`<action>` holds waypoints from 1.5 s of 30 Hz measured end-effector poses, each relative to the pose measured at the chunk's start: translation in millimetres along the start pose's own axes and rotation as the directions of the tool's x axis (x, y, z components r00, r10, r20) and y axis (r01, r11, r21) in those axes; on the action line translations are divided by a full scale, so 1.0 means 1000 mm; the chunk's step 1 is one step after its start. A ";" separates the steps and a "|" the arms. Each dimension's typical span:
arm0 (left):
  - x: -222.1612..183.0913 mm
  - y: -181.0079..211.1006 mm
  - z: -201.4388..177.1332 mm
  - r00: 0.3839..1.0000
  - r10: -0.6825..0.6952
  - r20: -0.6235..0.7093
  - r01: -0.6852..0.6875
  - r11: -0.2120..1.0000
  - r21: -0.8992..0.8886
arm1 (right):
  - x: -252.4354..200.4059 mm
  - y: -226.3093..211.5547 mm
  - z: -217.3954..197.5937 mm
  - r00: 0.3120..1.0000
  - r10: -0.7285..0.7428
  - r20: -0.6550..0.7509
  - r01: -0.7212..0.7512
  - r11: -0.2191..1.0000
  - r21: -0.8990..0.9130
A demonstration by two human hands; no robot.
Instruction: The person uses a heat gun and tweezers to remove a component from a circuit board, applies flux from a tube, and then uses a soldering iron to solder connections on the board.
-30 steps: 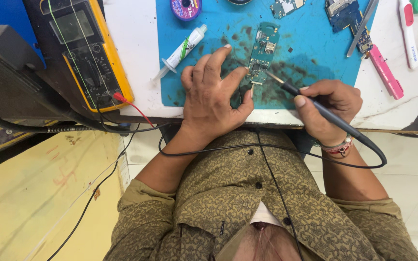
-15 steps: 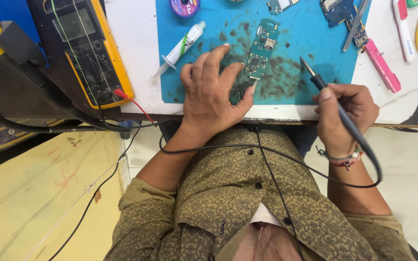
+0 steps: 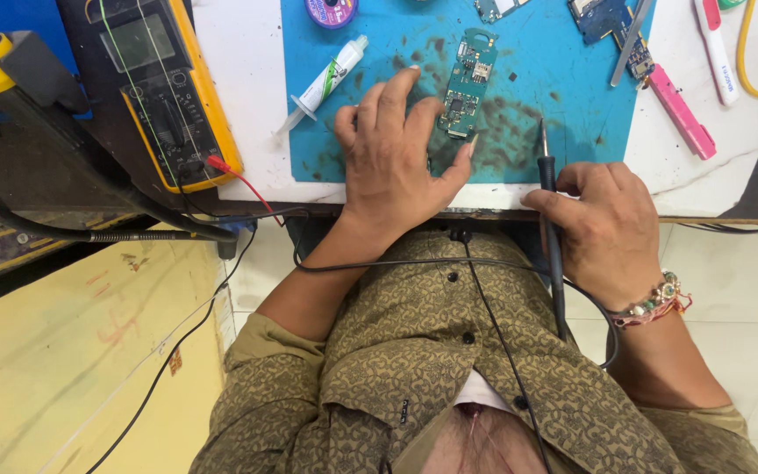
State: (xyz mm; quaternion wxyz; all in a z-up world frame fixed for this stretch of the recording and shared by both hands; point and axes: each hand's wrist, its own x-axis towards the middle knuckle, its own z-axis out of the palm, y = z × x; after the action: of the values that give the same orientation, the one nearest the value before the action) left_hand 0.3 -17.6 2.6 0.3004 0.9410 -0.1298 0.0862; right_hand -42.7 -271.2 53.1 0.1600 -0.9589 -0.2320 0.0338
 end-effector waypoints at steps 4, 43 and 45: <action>0.001 -0.001 0.001 1.000 -0.009 -0.002 0.009 1.000 0.017 | -0.016 0.012 0.024 0.959 0.195 -0.206 -0.104 0.917 0.384; 0.003 -0.034 -0.008 0.999 0.033 -0.006 -0.033 0.998 0.055 | -0.016 0.021 0.056 0.920 0.160 -0.359 0.011 0.902 0.432; 0.004 -0.034 -0.009 0.999 0.038 0.001 -0.038 0.998 0.053 | -0.015 0.020 0.058 0.913 0.187 -0.364 0.005 0.884 0.467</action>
State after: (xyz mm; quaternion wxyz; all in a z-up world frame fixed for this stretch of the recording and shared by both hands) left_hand 13.0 13.3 -8.0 0.2739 0.9459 -0.1454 0.0954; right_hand -55.5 -277.4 -8.7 0.4234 -0.8903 -0.1339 -0.1006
